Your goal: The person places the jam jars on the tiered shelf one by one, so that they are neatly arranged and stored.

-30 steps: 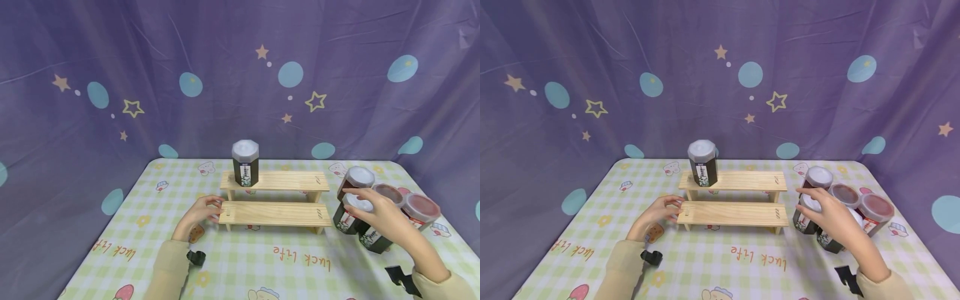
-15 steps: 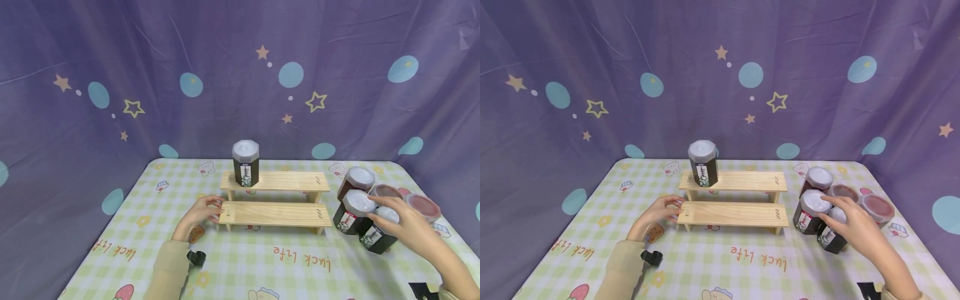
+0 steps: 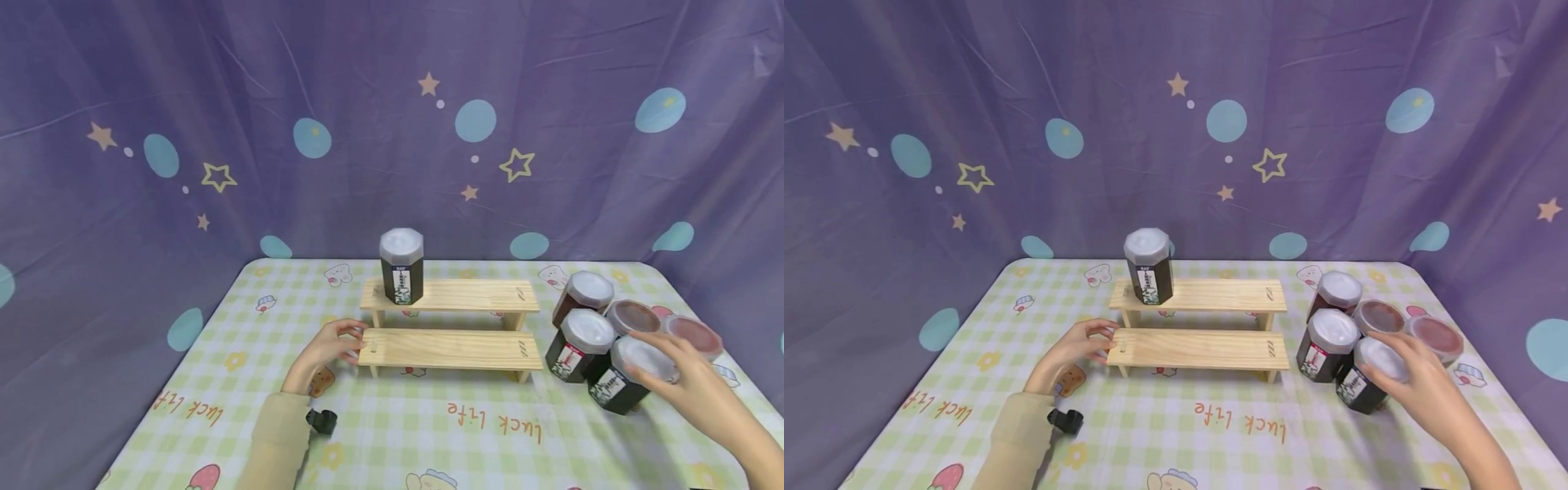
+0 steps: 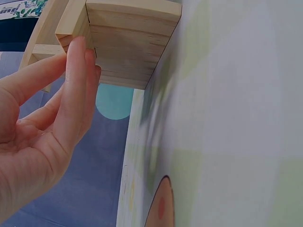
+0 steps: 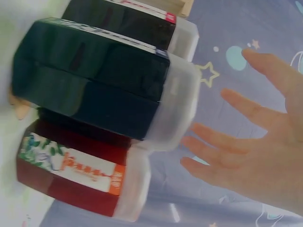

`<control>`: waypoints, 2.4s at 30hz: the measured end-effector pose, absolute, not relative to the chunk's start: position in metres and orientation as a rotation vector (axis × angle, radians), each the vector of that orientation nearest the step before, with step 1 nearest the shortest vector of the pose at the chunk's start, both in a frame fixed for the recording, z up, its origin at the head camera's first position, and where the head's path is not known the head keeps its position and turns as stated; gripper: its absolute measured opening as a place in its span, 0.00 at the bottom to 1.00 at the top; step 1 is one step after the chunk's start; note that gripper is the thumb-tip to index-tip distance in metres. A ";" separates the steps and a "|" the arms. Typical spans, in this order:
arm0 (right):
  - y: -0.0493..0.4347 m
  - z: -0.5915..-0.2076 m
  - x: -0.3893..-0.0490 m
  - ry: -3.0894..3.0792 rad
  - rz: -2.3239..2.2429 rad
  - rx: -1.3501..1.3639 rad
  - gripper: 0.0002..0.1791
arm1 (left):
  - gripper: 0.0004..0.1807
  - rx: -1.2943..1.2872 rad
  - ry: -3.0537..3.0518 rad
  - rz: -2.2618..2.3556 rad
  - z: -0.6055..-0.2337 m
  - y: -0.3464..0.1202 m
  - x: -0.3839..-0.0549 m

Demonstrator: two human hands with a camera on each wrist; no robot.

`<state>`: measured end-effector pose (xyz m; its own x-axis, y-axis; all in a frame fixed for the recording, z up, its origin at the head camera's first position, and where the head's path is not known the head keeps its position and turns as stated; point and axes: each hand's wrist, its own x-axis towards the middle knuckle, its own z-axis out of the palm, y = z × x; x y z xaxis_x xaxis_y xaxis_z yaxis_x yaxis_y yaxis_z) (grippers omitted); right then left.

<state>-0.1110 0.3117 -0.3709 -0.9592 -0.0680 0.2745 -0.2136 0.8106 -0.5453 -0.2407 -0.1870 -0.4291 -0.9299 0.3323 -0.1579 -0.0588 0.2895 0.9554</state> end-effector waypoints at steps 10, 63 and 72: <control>0.314 -0.389 -0.106 -2.649 0.864 0.152 0.31 | 0.20 0.201 2.265 1.678 -0.432 -0.186 -0.242; 0.299 -0.426 -0.111 -2.478 0.966 -0.200 0.36 | 0.20 0.214 2.256 1.689 -0.434 -0.186 -0.241; 0.296 -0.426 -0.117 -2.450 1.023 -0.246 0.37 | 0.21 0.212 2.248 1.694 -0.432 -0.185 -0.241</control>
